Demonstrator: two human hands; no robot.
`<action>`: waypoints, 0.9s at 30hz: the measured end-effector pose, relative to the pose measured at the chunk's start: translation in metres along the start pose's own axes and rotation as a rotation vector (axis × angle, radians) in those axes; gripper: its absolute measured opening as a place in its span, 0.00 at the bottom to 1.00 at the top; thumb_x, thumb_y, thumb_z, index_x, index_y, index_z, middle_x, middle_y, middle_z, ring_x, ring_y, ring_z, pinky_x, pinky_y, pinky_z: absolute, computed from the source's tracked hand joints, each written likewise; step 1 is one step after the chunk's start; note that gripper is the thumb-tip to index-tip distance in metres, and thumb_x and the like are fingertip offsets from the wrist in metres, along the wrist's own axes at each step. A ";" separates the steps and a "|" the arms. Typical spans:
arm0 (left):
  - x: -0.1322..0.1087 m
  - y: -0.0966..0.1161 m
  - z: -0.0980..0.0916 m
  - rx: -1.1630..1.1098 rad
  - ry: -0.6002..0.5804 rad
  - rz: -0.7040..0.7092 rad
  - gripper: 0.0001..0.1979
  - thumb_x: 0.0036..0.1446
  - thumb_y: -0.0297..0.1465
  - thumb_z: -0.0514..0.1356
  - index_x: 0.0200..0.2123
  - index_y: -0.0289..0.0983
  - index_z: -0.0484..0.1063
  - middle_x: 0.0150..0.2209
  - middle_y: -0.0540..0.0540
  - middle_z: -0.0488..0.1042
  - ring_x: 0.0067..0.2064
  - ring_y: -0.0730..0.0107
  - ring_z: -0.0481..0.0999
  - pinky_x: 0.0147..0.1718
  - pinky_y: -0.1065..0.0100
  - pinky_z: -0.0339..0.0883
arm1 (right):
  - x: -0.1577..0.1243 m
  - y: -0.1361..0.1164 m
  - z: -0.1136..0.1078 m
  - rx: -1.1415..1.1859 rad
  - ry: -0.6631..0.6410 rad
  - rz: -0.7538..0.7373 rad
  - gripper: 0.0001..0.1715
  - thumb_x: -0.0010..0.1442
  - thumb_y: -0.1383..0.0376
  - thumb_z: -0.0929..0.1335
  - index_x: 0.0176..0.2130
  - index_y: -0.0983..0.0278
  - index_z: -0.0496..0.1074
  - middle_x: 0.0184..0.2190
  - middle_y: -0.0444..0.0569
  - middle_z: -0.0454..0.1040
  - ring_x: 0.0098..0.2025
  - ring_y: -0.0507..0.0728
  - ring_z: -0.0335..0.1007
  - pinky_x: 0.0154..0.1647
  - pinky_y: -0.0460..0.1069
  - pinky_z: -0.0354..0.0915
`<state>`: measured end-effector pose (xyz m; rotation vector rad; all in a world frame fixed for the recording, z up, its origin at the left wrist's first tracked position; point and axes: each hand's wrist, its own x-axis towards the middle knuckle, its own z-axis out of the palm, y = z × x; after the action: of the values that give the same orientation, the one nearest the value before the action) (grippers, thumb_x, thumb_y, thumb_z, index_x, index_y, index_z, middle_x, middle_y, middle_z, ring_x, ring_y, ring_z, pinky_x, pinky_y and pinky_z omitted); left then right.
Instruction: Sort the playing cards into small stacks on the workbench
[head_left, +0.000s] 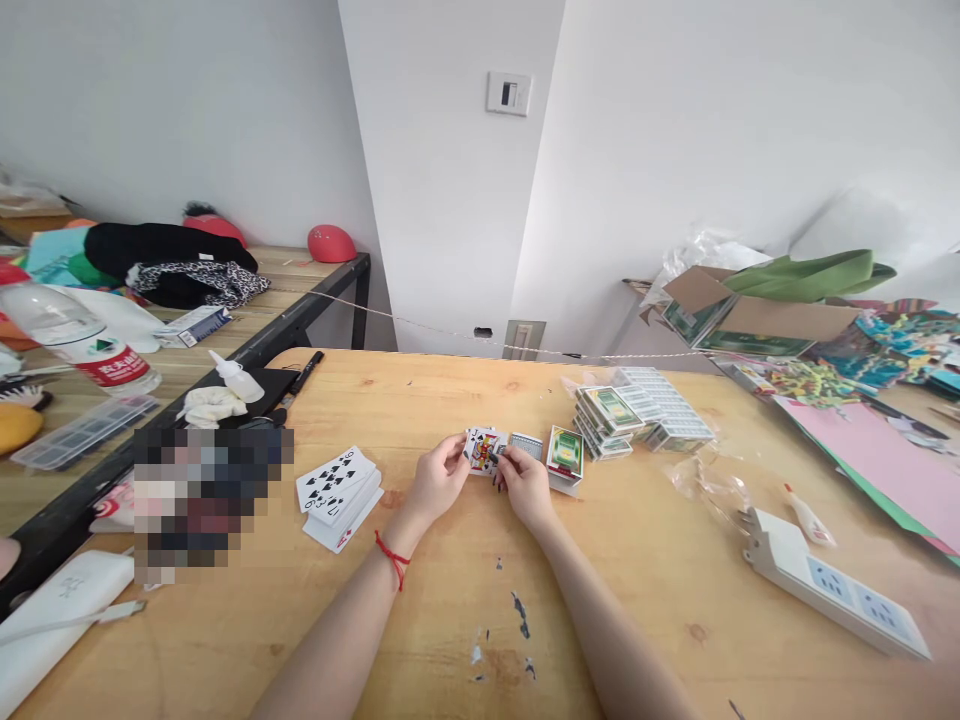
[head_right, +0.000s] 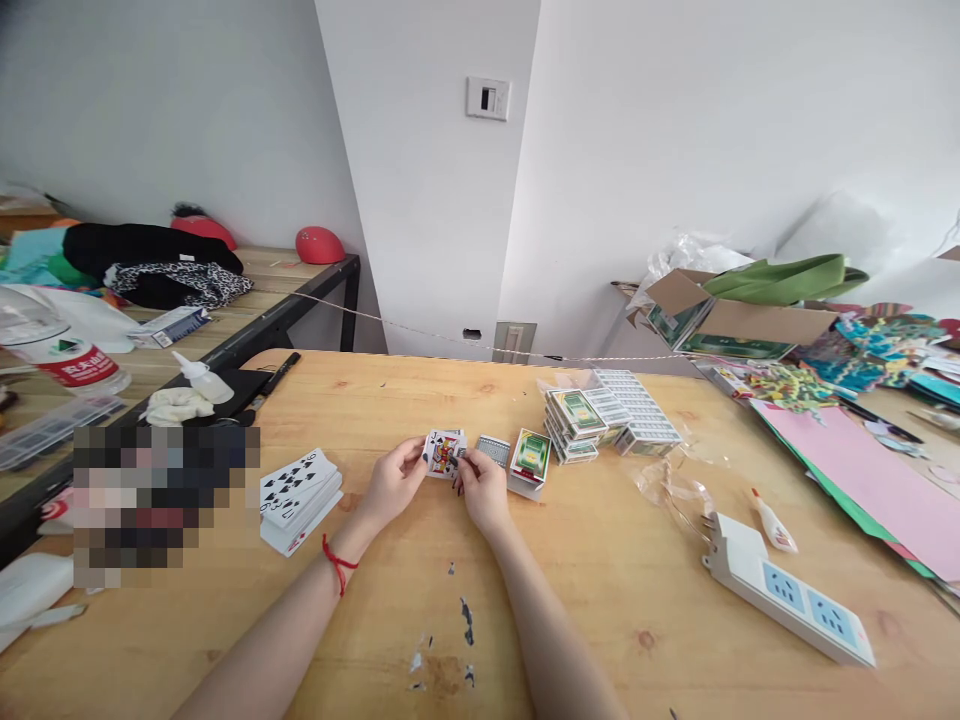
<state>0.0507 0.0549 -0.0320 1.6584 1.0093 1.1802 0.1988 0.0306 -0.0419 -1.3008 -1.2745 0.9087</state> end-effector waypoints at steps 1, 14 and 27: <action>0.000 -0.001 0.000 0.009 0.007 -0.002 0.13 0.52 0.28 0.53 0.42 0.34 0.67 0.42 0.41 0.74 0.41 0.67 0.74 0.39 0.66 0.69 | 0.000 0.000 0.000 -0.013 0.006 -0.014 0.11 0.53 0.59 0.61 0.24 0.62 0.64 0.14 0.41 0.62 0.17 0.51 0.58 0.19 0.45 0.57; 0.003 -0.012 -0.004 0.137 -0.027 -0.050 0.12 0.55 0.32 0.50 0.37 0.34 0.69 0.32 0.45 0.73 0.34 0.69 0.71 0.33 0.70 0.65 | 0.000 0.001 -0.001 -0.160 -0.002 -0.101 0.10 0.55 0.63 0.60 0.25 0.63 0.66 0.16 0.42 0.63 0.19 0.51 0.59 0.20 0.45 0.58; 0.008 -0.010 -0.007 0.080 -0.008 -0.135 0.10 0.49 0.35 0.56 0.27 0.33 0.70 0.24 0.49 0.72 0.27 0.71 0.69 0.25 0.73 0.62 | -0.002 0.000 -0.001 -0.110 -0.095 -0.065 0.15 0.54 0.59 0.61 0.20 0.63 0.64 0.15 0.42 0.63 0.17 0.50 0.58 0.18 0.44 0.55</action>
<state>0.0443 0.0667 -0.0376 1.6282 1.1584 1.0562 0.2000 0.0284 -0.0419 -1.3063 -1.4503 0.8734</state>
